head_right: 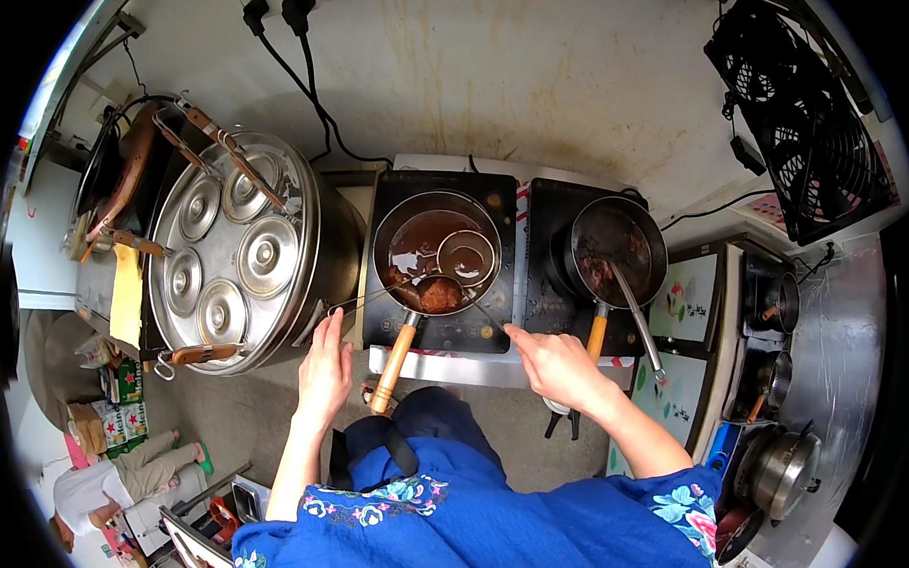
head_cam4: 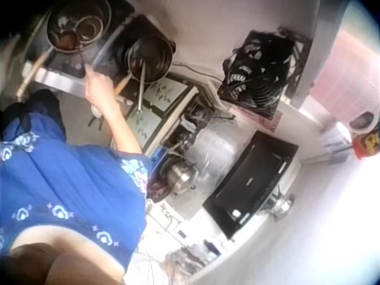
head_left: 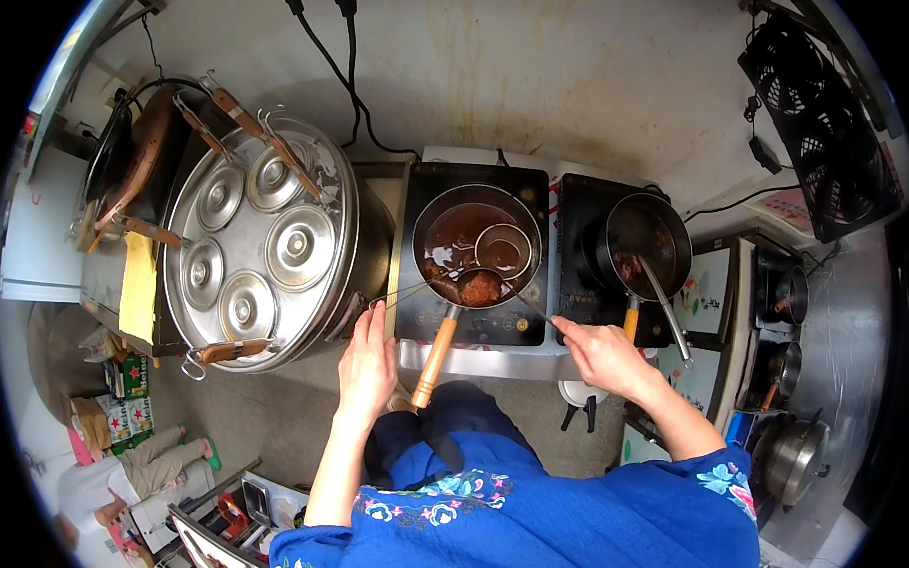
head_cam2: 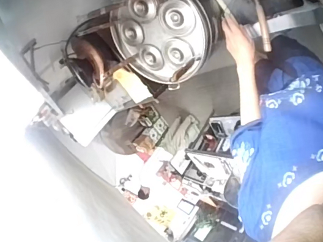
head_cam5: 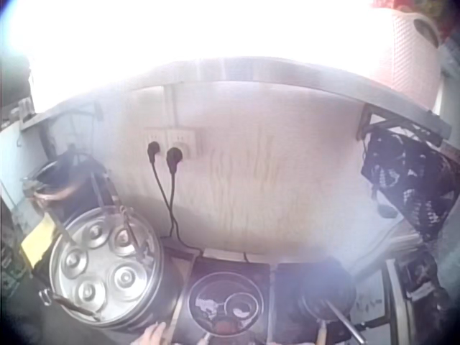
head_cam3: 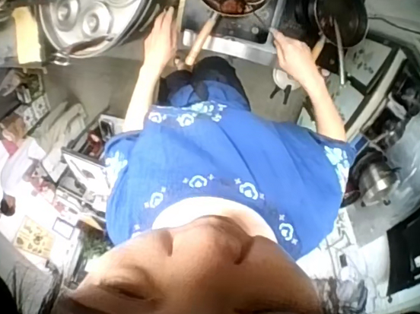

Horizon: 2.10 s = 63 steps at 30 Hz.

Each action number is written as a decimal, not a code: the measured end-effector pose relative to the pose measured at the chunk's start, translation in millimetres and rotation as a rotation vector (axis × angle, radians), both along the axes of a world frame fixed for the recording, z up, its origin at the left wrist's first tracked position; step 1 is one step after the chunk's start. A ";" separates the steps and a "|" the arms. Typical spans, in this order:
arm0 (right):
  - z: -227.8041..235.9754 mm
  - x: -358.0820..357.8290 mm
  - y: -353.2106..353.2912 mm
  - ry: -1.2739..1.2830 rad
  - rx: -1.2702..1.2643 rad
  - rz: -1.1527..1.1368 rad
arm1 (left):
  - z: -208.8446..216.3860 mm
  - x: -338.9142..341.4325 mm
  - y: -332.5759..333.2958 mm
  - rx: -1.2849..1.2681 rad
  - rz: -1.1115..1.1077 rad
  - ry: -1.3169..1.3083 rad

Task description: The person prepares meat in a kitchen. They use a ladle and a strainer to move meat from a pot of liquid into a container, then transfer the meat onto a cutting board and cut it into smaller pieces using a knife.

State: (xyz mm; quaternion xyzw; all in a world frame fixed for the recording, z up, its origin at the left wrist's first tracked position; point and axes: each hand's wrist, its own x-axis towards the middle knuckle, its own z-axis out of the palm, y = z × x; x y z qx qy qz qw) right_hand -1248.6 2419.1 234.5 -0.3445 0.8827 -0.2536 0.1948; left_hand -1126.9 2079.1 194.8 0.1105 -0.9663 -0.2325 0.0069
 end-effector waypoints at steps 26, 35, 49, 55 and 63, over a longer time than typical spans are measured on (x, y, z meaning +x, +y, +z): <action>14.9 -36.6 3.0 -1.104 -0.311 -0.656 | 16.9 8.9 1.4 0.018 0.039 0.039; -22.8 -8.5 -90.3 -0.922 -0.501 -0.720 | 42.3 88.4 -22.6 0.297 0.201 -0.073; -35.8 79.0 -197.9 0.032 -0.053 -0.268 | -62.3 409.2 -126.0 0.191 0.410 0.169; 67.4 274.8 -406.2 0.183 0.229 0.427 | -62.7 591.6 -190.3 0.125 0.658 -0.052; 12.6 511.5 -682.7 0.064 0.162 1.124 | -55.1 700.0 -259.2 0.152 1.071 0.232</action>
